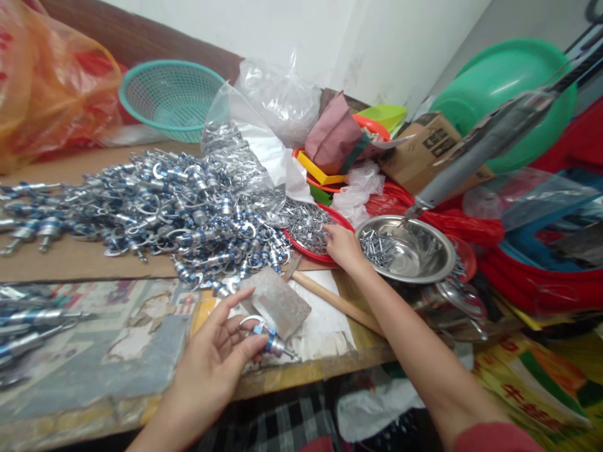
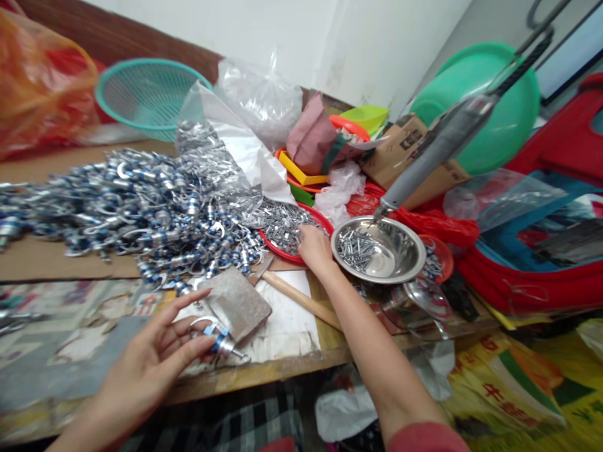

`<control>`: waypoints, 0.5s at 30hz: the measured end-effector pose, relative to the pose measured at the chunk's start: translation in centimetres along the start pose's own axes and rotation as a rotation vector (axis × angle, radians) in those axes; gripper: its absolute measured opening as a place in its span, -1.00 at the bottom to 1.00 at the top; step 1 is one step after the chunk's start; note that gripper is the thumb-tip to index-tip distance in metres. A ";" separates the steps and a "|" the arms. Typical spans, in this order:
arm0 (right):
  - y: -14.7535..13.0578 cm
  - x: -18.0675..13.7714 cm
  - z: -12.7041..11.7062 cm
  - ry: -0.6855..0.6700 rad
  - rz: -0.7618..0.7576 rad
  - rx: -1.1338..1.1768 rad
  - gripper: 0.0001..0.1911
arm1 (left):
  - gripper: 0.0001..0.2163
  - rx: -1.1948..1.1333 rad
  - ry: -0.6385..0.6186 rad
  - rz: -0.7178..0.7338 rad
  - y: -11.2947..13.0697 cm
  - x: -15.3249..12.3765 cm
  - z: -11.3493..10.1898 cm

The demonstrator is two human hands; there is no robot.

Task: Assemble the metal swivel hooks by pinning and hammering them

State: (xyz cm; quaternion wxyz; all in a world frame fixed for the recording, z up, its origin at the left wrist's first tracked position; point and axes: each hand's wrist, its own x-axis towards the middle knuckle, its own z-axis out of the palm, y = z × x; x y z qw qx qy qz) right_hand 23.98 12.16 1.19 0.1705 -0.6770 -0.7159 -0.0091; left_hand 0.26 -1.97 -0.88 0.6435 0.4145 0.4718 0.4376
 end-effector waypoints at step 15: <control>-0.8 -1.9 -1.5 -0.038 -0.088 0.018 -0.79 | -0.33 -0.129 -0.003 -0.042 0.4 1.3 -0.2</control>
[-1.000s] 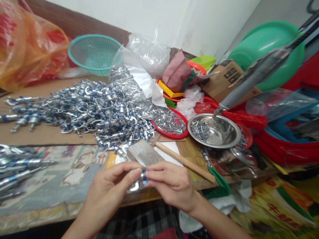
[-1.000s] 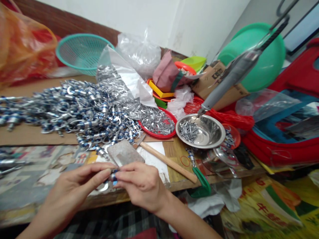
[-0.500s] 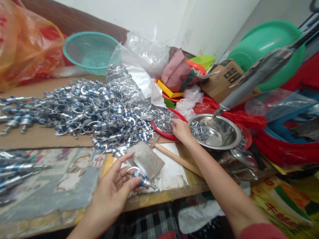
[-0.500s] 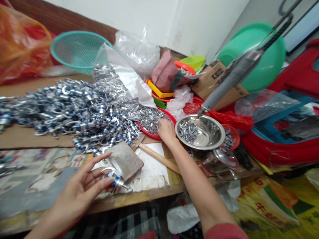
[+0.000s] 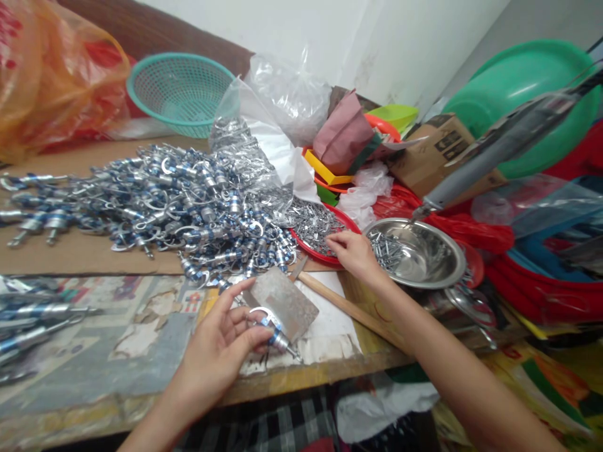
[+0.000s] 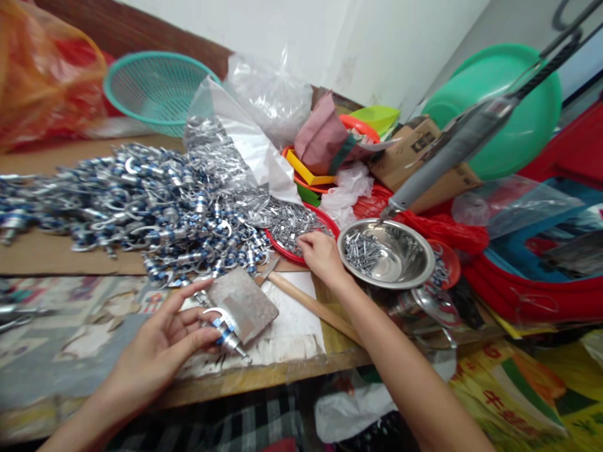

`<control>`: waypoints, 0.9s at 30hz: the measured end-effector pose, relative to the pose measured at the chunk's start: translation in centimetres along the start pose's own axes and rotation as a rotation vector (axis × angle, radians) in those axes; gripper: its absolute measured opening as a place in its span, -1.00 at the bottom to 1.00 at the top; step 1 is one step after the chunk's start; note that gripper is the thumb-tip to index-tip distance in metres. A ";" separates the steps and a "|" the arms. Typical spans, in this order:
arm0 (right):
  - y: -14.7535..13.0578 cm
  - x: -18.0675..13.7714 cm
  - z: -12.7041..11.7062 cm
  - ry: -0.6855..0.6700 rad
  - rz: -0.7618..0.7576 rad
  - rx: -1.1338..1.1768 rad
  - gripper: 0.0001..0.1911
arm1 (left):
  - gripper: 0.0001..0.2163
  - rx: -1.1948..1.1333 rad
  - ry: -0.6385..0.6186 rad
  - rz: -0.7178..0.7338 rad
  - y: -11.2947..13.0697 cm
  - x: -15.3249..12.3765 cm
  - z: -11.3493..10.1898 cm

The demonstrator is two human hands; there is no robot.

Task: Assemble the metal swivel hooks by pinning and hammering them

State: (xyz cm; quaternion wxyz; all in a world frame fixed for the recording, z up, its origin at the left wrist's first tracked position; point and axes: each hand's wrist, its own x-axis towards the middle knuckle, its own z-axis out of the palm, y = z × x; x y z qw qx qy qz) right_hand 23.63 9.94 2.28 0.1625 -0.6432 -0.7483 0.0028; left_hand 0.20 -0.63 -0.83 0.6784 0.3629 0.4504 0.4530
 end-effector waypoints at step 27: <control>-7.4 -10.8 -1.2 -0.197 -0.456 0.297 -0.62 | -0.36 -0.027 -0.003 0.024 0.1 0.0 0.1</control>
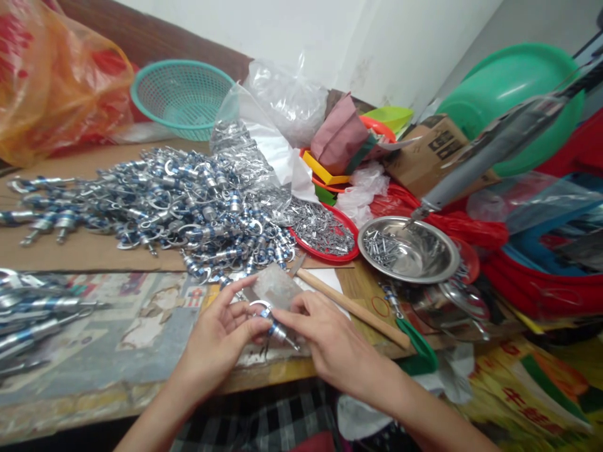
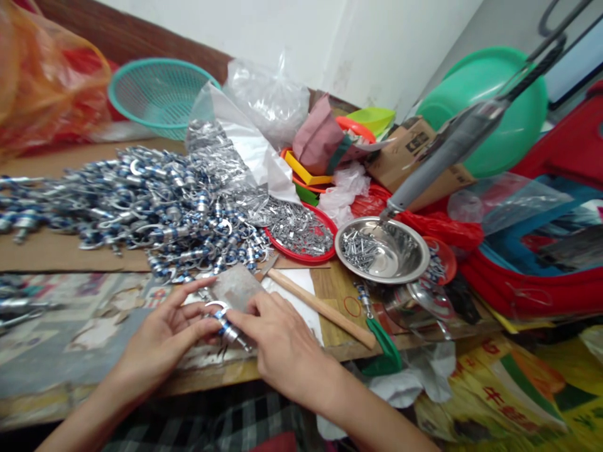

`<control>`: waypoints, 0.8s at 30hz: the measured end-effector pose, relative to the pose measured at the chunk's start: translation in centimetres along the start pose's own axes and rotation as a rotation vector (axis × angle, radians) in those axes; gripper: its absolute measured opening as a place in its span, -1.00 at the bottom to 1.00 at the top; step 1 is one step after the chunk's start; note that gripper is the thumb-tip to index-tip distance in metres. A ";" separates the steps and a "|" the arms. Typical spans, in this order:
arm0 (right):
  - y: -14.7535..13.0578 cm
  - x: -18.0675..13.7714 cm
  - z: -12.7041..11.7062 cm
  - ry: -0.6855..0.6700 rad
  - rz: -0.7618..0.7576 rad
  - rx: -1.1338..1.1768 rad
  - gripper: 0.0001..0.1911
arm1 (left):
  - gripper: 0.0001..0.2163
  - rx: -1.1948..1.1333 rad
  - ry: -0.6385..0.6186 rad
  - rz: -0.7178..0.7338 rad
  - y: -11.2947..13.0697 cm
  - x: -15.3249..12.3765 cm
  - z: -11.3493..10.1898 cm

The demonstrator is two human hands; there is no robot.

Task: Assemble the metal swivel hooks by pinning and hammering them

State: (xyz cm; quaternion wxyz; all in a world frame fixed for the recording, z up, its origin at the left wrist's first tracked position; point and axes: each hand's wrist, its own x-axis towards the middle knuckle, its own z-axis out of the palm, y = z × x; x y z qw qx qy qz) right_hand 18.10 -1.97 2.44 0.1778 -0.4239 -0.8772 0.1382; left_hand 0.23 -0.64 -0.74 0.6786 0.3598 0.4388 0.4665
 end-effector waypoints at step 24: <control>-0.2 -4.6 -2.0 0.175 0.076 -0.185 -0.48 | -0.27 0.006 0.062 0.018 -0.3 0.2 -0.1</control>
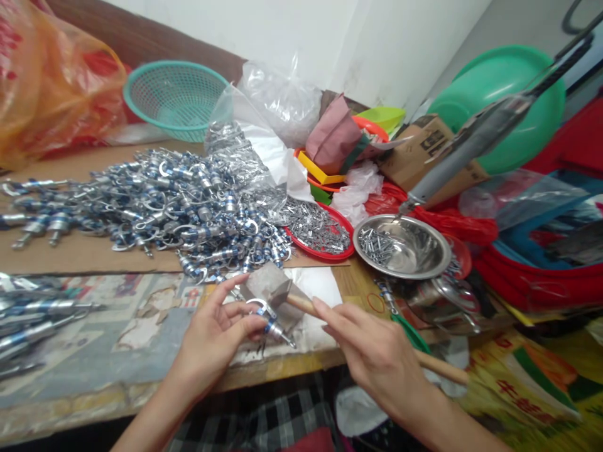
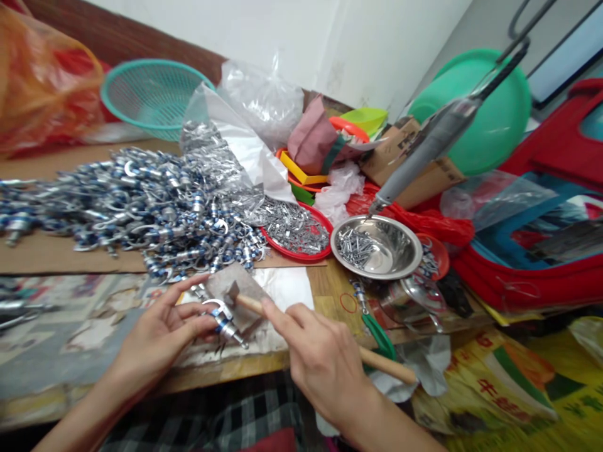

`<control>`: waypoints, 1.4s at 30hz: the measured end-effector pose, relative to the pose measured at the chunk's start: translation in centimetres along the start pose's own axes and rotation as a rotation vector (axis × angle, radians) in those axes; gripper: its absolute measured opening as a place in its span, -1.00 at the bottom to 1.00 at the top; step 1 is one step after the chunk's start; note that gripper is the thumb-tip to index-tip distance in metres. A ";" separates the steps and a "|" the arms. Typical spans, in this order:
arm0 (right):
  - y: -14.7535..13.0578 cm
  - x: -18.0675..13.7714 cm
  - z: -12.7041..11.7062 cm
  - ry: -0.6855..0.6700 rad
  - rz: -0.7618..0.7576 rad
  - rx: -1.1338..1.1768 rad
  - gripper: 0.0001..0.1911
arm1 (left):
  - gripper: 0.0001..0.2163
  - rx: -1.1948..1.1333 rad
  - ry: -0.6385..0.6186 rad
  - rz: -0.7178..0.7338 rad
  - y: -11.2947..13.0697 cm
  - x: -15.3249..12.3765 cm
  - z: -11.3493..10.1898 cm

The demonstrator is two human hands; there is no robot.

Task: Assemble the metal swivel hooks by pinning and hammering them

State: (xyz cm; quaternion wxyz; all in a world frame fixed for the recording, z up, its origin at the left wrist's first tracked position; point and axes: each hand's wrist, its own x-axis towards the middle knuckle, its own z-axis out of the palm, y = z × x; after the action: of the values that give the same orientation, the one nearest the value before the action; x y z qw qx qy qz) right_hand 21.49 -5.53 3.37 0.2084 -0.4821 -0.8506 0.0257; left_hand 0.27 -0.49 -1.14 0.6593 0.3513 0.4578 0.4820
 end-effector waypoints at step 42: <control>0.7 7.3 3.9 0.145 0.257 0.597 -0.89 | -0.69 0.576 0.083 0.444 -0.1 -1.3 -0.4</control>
State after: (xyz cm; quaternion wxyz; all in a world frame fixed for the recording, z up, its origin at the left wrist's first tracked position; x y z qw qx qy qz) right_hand 17.33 1.57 2.03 0.3954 -0.5035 -0.7208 0.2657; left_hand -0.24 -1.78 -1.01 0.3937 0.5933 0.5138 0.4786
